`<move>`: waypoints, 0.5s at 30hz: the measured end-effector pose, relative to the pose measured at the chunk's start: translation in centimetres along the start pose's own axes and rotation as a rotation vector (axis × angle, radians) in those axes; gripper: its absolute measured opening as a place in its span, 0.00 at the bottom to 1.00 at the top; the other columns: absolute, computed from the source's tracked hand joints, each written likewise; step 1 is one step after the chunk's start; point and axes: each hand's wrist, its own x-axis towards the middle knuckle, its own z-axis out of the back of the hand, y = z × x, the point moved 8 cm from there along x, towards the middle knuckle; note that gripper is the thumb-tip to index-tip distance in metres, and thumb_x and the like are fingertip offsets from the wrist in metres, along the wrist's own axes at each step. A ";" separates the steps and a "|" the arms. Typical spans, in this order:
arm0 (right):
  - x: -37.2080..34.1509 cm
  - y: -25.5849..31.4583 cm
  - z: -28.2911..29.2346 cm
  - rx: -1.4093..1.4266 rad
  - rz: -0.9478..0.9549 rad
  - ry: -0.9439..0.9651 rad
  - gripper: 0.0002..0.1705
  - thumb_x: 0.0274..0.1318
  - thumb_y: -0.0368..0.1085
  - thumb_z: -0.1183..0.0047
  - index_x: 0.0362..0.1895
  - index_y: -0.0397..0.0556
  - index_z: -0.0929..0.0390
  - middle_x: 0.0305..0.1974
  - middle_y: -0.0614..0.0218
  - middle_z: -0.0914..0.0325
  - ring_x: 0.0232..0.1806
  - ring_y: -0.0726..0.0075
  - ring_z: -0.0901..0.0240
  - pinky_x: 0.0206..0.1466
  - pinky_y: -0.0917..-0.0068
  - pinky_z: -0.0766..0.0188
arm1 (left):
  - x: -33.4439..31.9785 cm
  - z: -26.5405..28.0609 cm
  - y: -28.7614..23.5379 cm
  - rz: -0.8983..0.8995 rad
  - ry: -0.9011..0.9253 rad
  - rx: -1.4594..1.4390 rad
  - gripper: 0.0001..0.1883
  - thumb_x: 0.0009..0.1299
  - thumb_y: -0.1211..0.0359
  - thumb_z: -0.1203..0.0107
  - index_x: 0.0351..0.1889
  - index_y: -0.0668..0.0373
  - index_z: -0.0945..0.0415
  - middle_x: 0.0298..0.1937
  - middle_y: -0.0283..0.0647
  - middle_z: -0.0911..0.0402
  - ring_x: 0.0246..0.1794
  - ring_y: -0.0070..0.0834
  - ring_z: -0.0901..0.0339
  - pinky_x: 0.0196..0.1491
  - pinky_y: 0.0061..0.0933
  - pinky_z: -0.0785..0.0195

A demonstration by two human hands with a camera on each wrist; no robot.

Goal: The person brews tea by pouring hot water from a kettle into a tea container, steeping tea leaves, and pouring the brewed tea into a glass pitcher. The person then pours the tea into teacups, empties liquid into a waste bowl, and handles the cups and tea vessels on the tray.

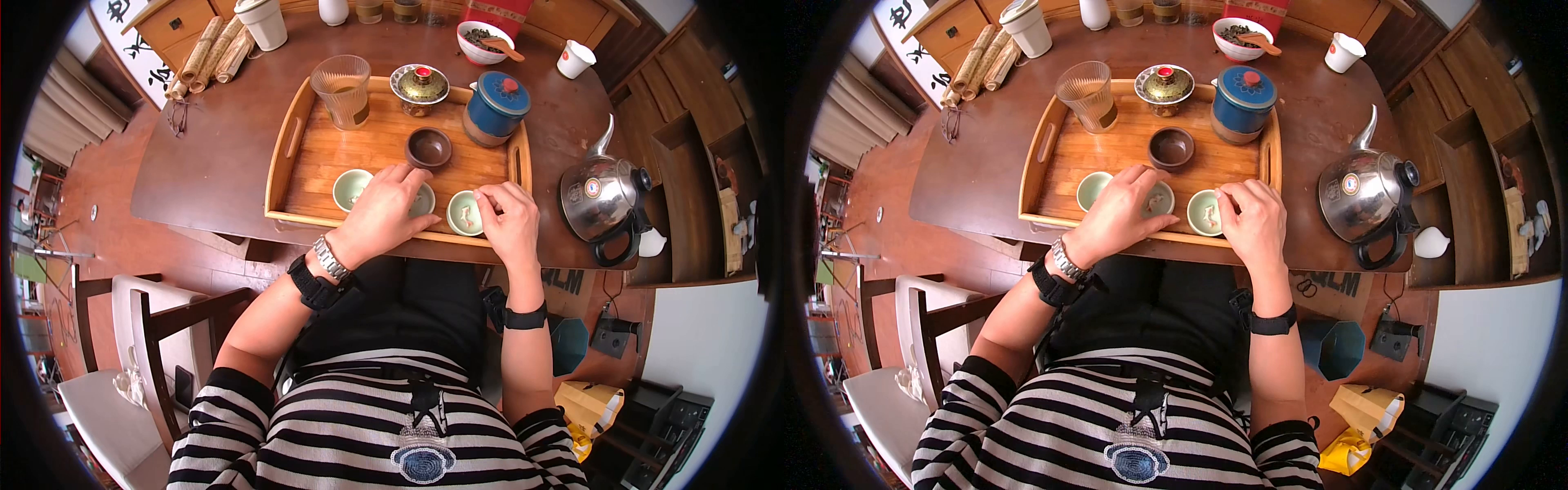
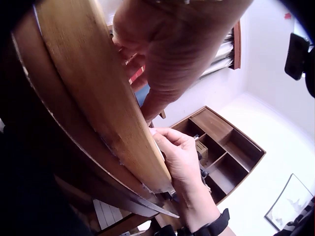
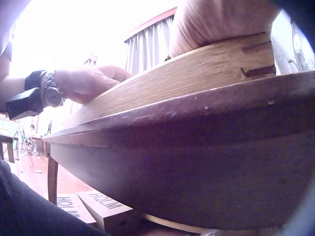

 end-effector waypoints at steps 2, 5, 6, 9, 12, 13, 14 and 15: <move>0.0 -0.1 0.0 0.002 -0.007 -0.005 0.04 0.44 0.33 0.44 0.23 0.46 0.24 0.21 0.63 0.29 0.26 0.57 0.30 0.34 0.65 0.34 | 0.4 0.2 -0.1 -0.013 -0.012 0.010 0.26 0.50 0.64 0.35 0.44 0.65 0.31 0.36 0.48 0.28 0.40 0.44 0.29 0.42 0.38 0.34; 0.0 -0.1 0.1 0.010 -0.015 -0.014 0.04 0.44 0.33 0.44 0.23 0.46 0.24 0.21 0.63 0.29 0.26 0.57 0.31 0.34 0.65 0.34 | 1.7 0.6 0.4 0.039 -0.031 0.002 0.25 0.51 0.63 0.35 0.43 0.65 0.30 0.35 0.47 0.27 0.40 0.44 0.30 0.44 0.37 0.35; -0.1 -0.1 0.1 0.011 -0.014 -0.012 0.04 0.44 0.33 0.44 0.23 0.46 0.24 0.21 0.63 0.29 0.26 0.57 0.31 0.34 0.65 0.34 | 2.3 0.7 0.5 0.041 -0.060 0.044 0.25 0.51 0.62 0.35 0.43 0.65 0.30 0.35 0.47 0.28 0.41 0.43 0.30 0.45 0.37 0.35; 0.0 -0.1 0.0 -0.002 -0.006 -0.019 0.04 0.44 0.33 0.44 0.23 0.46 0.24 0.20 0.63 0.29 0.25 0.56 0.31 0.33 0.65 0.34 | 3.9 0.3 0.8 0.067 -0.085 0.118 0.25 0.53 0.61 0.37 0.44 0.68 0.31 0.36 0.48 0.28 0.42 0.43 0.32 0.47 0.37 0.37; 0.0 -0.1 0.2 0.007 -0.018 -0.044 0.04 0.44 0.32 0.44 0.22 0.46 0.25 0.19 0.63 0.30 0.24 0.57 0.31 0.32 0.66 0.35 | 5.1 -1.0 1.7 0.139 -0.025 0.305 0.27 0.54 0.61 0.38 0.46 0.70 0.33 0.38 0.51 0.30 0.43 0.45 0.32 0.47 0.38 0.37; 0.0 -0.2 0.2 0.014 -0.028 -0.047 0.04 0.44 0.32 0.44 0.22 0.46 0.25 0.18 0.64 0.30 0.23 0.58 0.32 0.31 0.66 0.35 | 5.5 -1.3 1.7 0.115 -0.018 0.266 0.28 0.54 0.61 0.38 0.46 0.71 0.34 0.39 0.53 0.30 0.44 0.46 0.32 0.48 0.38 0.37; 0.0 -0.2 0.2 0.021 -0.039 -0.049 0.04 0.44 0.32 0.44 0.22 0.46 0.25 0.18 0.65 0.31 0.22 0.59 0.32 0.31 0.66 0.35 | 5.9 -1.6 1.5 0.092 -0.009 0.227 0.30 0.54 0.60 0.38 0.47 0.72 0.35 0.40 0.54 0.31 0.45 0.47 0.32 0.48 0.39 0.37; 0.0 -0.3 0.2 0.019 -0.038 -0.049 0.04 0.44 0.32 0.44 0.22 0.46 0.25 0.18 0.65 0.31 0.22 0.59 0.32 0.31 0.66 0.35 | 6.3 -1.8 1.5 0.091 -0.010 0.226 0.30 0.54 0.60 0.38 0.47 0.72 0.35 0.40 0.54 0.31 0.45 0.47 0.32 0.48 0.39 0.37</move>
